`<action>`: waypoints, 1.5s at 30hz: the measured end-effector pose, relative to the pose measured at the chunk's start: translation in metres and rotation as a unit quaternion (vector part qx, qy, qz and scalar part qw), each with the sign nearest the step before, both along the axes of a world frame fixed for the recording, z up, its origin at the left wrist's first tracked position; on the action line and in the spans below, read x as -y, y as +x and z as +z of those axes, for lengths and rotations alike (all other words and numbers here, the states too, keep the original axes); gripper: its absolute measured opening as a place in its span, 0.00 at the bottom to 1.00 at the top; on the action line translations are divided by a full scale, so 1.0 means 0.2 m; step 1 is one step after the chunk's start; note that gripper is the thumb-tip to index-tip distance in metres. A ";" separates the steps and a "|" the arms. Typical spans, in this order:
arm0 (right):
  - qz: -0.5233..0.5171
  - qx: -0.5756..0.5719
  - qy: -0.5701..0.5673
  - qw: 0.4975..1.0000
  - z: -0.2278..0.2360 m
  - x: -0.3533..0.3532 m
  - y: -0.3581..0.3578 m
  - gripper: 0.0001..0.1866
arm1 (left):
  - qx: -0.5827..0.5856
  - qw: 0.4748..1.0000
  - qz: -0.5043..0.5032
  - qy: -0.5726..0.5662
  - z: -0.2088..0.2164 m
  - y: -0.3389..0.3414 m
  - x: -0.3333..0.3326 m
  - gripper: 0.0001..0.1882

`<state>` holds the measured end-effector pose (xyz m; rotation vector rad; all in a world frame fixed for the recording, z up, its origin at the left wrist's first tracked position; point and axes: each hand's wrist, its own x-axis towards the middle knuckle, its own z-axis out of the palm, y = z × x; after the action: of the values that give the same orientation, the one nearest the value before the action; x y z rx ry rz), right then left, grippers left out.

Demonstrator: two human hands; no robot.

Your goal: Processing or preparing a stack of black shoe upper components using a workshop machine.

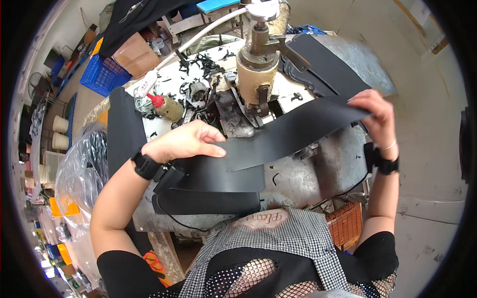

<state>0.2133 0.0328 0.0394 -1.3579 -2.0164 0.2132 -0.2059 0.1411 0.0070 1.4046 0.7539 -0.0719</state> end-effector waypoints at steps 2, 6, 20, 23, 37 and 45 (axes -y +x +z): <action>-0.097 -0.147 -0.120 0.977 0.02 0.01 0.22 0.07 | -0.018 0.999 -0.016 -0.024 0.02 -0.02 -0.02 0.13; -0.144 -0.230 -0.201 0.941 -0.01 -0.04 0.54 0.15 | -0.015 0.999 0.001 -0.039 0.02 -0.05 -0.02 0.09; 0.015 0.106 0.075 0.991 -0.02 0.02 -0.09 0.19 | -0.012 0.996 0.079 0.025 -0.01 0.11 -0.01 0.10; -0.095 0.018 -0.069 0.993 0.11 0.07 0.21 0.11 | 0.003 0.993 0.115 0.008 0.01 0.04 0.02 0.09; -0.068 0.173 -0.077 0.980 -0.17 -0.17 0.18 0.47 | -0.204 0.851 -0.109 0.471 -0.32 -0.14 0.69 0.58; -0.131 0.199 -0.054 0.970 -0.23 -0.29 0.24 0.40 | -0.128 0.856 -0.024 0.500 -0.33 -0.15 0.68 0.50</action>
<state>0.2608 0.0909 -0.0061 -1.8365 -2.1355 -0.0773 -0.2364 0.0046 -0.0594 2.4444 1.0403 0.1203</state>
